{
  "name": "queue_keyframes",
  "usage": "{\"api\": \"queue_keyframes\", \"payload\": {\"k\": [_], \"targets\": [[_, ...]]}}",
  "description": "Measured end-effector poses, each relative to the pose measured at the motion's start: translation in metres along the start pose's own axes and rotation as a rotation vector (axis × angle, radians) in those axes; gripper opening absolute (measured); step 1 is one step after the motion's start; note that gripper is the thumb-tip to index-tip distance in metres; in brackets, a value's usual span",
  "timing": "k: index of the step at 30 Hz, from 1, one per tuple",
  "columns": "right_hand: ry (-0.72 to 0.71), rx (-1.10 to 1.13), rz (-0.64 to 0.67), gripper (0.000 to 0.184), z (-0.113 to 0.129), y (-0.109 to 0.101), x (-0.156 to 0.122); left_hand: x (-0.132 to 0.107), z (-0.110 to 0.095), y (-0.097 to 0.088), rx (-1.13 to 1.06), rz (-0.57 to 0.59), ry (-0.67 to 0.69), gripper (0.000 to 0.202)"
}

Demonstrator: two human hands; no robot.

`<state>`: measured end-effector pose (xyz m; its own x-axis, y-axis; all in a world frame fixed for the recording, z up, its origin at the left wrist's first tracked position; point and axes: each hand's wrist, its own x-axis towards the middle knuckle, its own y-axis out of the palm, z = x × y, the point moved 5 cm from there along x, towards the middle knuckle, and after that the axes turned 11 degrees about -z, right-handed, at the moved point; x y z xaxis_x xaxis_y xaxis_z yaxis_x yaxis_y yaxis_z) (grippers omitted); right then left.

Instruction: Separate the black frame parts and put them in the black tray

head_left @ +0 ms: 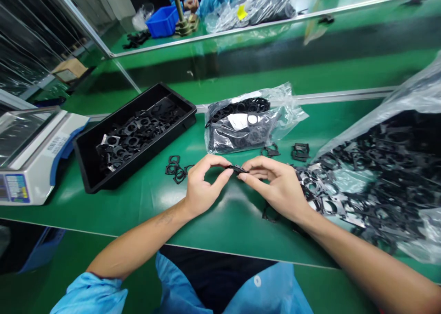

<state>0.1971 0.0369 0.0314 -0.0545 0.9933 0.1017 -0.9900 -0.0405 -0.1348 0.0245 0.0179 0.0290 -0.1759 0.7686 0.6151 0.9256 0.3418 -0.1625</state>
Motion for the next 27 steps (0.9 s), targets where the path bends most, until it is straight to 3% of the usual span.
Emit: {"api": "queue_keyframes", "payload": {"k": [3, 14, 22, 27], "targets": [[-0.021, -0.016, 0.0, 0.025, 0.002, 0.0, -0.001, 0.0, 0.001, 0.0, -0.025, 0.006, -0.001, 0.005], [-0.026, -0.038, 0.003, 0.028, 0.004, 0.001, -0.003, 0.003, -0.013, -0.001, 0.068, -0.002, 0.23, 0.003], [-0.116, -0.085, -0.002, 0.013, 0.006, -0.001, -0.003, 0.003, 0.002, 0.0, -0.08, 0.041, -0.084, 0.007], [-0.13, -0.086, -0.027, 0.012, 0.006, -0.003, -0.002, 0.005, 0.004, 0.002, -0.158, 0.081, -0.139, 0.008]]}}
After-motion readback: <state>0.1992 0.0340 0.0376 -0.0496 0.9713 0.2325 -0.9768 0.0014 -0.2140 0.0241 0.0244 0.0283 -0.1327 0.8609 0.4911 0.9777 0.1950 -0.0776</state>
